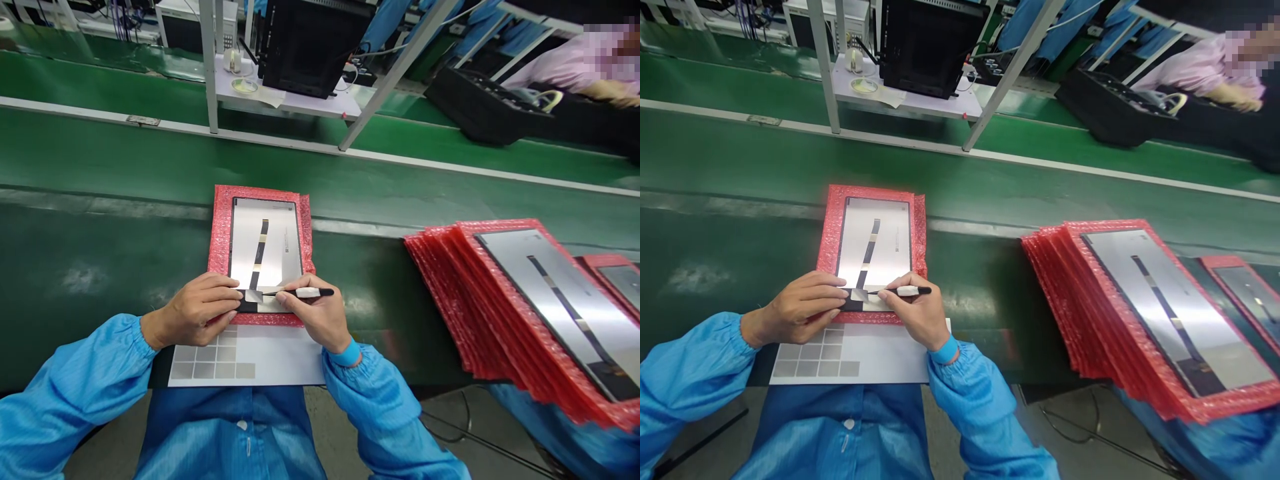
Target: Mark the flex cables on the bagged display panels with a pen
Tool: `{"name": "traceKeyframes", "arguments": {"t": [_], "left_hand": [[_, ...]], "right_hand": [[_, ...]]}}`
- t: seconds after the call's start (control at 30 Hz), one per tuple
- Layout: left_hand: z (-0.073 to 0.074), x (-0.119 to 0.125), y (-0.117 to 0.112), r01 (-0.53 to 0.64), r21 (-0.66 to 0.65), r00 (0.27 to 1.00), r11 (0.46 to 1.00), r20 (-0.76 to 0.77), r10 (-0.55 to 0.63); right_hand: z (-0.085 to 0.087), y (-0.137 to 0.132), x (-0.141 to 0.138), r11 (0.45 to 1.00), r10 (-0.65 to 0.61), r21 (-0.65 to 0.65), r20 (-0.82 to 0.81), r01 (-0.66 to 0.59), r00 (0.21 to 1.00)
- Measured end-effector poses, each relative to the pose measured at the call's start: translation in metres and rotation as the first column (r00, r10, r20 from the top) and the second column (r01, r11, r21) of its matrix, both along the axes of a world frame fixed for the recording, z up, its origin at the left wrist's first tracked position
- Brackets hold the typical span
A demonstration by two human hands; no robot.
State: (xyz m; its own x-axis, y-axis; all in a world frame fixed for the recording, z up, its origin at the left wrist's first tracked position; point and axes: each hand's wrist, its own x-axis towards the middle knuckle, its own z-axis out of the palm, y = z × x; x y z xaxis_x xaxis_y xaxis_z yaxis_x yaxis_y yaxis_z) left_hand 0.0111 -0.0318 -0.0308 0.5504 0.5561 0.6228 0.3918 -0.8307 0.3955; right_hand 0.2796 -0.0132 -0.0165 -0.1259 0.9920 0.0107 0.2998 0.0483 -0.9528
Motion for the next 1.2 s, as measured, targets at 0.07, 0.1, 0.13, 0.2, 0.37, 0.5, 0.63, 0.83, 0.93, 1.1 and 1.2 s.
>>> {"name": "traceKeyframes", "arguments": {"t": [0.07, 0.1, 0.13, 0.2, 0.37, 0.5, 0.63, 0.83, 0.93, 1.1, 1.2], "left_hand": [[-0.0002, -0.0004, 0.0000, -0.001, -0.006, 1.000, 1.000, 0.006, 0.001], [-0.0004, -0.0009, 0.0000, 0.000, -0.006, 1.000, 1.000, 0.006, 0.000], [-0.0004, -0.0017, 0.0000, 0.005, -0.006, 1.000, 1.000, 0.002, -0.005], [-0.0003, -0.0040, -0.0003, 0.027, -0.008, 0.999, 1.000, -0.022, -0.027], [0.0010, -0.0077, -0.0018, 0.082, -0.029, 0.986, 0.996, -0.141, -0.086], [0.0016, -0.0061, -0.0020, 0.063, -0.004, 0.985, 0.998, -0.163, -0.063], [0.0017, -0.0047, -0.0019, 0.056, 0.008, 0.984, 0.998, -0.168, -0.054], [0.0007, -0.0044, -0.0023, 0.043, 0.012, 0.985, 0.999, -0.170, -0.040], [0.0005, -0.0040, -0.0026, 0.042, 0.021, 0.982, 0.999, -0.185, -0.037], [0.0012, -0.0031, -0.0038, 0.040, 0.046, 0.975, 0.998, -0.221, -0.029], [0.0016, -0.0031, -0.0052, 0.047, 0.071, 0.969, 0.996, -0.246, -0.029]], "right_hand": [[0.0002, 0.0002, -0.0003, 1.000, 0.000, 0.006, 0.008, 0.000, 1.000], [0.0003, 0.0004, -0.0003, 1.000, 0.002, 0.007, 0.007, -0.002, 1.000], [0.0003, 0.0006, -0.0003, 1.000, 0.003, 0.008, 0.004, -0.004, 1.000], [-0.0003, 0.0009, 0.0000, 1.000, 0.008, 0.010, -0.006, -0.008, 1.000], [-0.0030, 0.0010, 0.0009, 1.000, 0.009, 0.011, 0.000, -0.009, 1.000], [-0.0022, 0.0006, 0.0002, 1.000, 0.003, 0.016, 0.006, -0.003, 1.000], [-0.0009, 0.0006, -0.0002, 1.000, 0.003, 0.014, 0.016, -0.003, 1.000], [-0.0006, 0.0009, 0.0000, 1.000, 0.007, 0.014, 0.029, -0.008, 1.000], [-0.0001, 0.0011, -0.0004, 1.000, 0.010, 0.017, 0.035, -0.010, 0.999], [-0.0014, 0.0010, -0.0011, 1.000, 0.011, 0.021, 0.051, -0.012, 0.999], [-0.0022, 0.0007, -0.0012, 1.000, 0.010, 0.024, 0.052, -0.011, 0.999]]}}
